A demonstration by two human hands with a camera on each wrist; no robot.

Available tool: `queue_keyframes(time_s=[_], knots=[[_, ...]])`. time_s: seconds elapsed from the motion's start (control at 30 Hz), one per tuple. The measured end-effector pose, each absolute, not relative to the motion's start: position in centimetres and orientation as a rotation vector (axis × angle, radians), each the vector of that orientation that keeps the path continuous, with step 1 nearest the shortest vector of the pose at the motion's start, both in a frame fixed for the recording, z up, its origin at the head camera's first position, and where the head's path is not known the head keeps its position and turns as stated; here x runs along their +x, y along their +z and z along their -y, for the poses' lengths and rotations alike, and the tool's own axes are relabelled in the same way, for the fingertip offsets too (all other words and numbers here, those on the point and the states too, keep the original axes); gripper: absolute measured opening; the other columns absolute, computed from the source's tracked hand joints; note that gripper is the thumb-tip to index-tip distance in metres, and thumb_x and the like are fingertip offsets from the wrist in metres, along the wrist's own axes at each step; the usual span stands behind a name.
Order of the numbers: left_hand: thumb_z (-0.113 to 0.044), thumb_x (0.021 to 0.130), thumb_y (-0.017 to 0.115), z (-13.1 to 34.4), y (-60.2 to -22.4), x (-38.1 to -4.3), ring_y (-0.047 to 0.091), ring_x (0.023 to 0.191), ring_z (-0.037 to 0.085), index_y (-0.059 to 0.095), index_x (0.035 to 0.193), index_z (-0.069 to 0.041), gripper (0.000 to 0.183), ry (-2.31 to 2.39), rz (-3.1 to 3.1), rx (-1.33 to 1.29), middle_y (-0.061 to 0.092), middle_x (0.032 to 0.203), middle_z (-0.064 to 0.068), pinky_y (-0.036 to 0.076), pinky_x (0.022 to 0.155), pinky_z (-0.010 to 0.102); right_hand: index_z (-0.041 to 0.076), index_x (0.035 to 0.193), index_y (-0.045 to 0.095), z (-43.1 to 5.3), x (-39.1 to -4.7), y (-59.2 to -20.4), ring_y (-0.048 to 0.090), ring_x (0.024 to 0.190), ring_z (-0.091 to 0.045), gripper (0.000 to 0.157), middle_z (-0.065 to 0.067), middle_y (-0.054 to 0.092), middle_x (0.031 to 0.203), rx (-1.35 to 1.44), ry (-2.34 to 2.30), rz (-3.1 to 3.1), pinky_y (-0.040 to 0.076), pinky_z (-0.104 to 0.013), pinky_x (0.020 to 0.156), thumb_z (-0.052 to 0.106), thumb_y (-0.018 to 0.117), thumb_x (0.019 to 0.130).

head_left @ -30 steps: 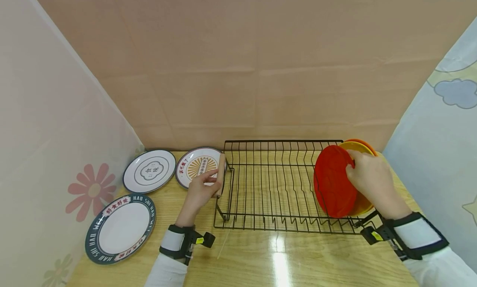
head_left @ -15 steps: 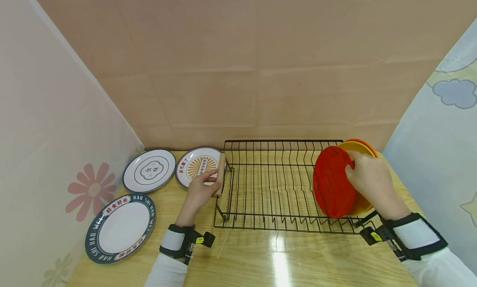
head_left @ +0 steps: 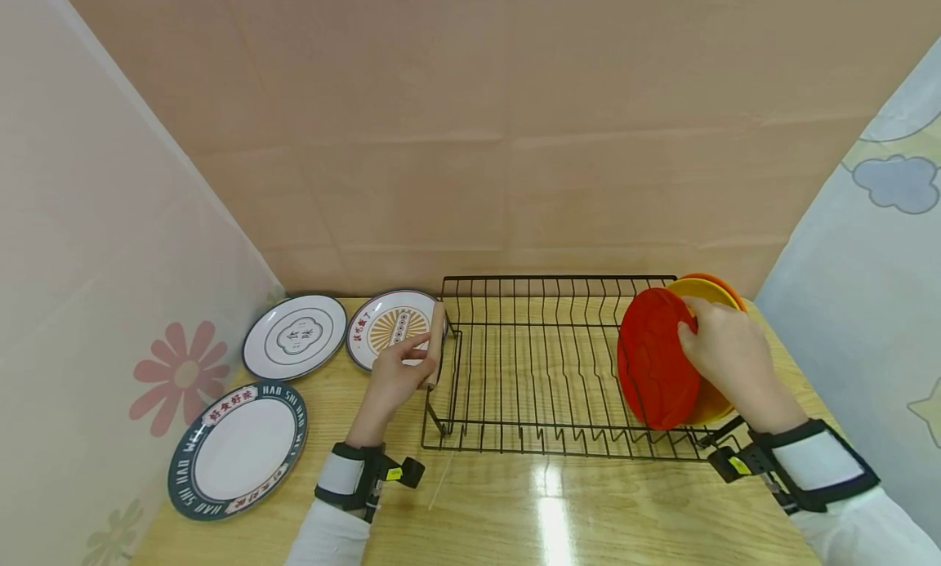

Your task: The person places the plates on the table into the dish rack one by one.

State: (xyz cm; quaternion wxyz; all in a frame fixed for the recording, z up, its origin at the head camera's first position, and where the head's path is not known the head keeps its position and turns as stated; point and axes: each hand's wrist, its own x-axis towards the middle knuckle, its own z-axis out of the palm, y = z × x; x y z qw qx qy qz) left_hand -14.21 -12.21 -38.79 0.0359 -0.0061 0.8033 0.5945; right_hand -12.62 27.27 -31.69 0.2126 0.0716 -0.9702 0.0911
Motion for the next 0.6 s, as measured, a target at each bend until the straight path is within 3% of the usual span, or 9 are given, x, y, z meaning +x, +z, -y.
queue_keyframes(time_s=[0.27,0.6], knots=[[-0.003,0.082,0.063,12.5,-40.2,-14.8,0.064,0.065,0.014,0.057,0.126,-0.008,0.044,1.833,-2.476,-0.044,0.06,0.101,0.02,0.055,0.057,0.028,-0.012,0.104,0.058,-27.1,-12.4,-31.6,0.036,0.043,-0.02,0.033,-0.014,0.048,0.057,0.199,0.224,2.672,0.029,-0.026,0.032,0.004,0.064,0.076],[-0.002,0.082,0.062,12.5,-40.2,-14.8,0.063,0.062,0.014,0.055,0.127,-0.004,0.045,1.832,-2.484,-0.014,0.059,0.101,0.022,0.055,0.056,0.03,-0.009,0.104,0.059,-26.9,-12.4,-31.6,0.036,0.044,-0.021,0.032,-0.011,0.046,0.056,0.194,0.23,2.64,0.027,-0.027,0.033,0.006,0.065,0.077]])
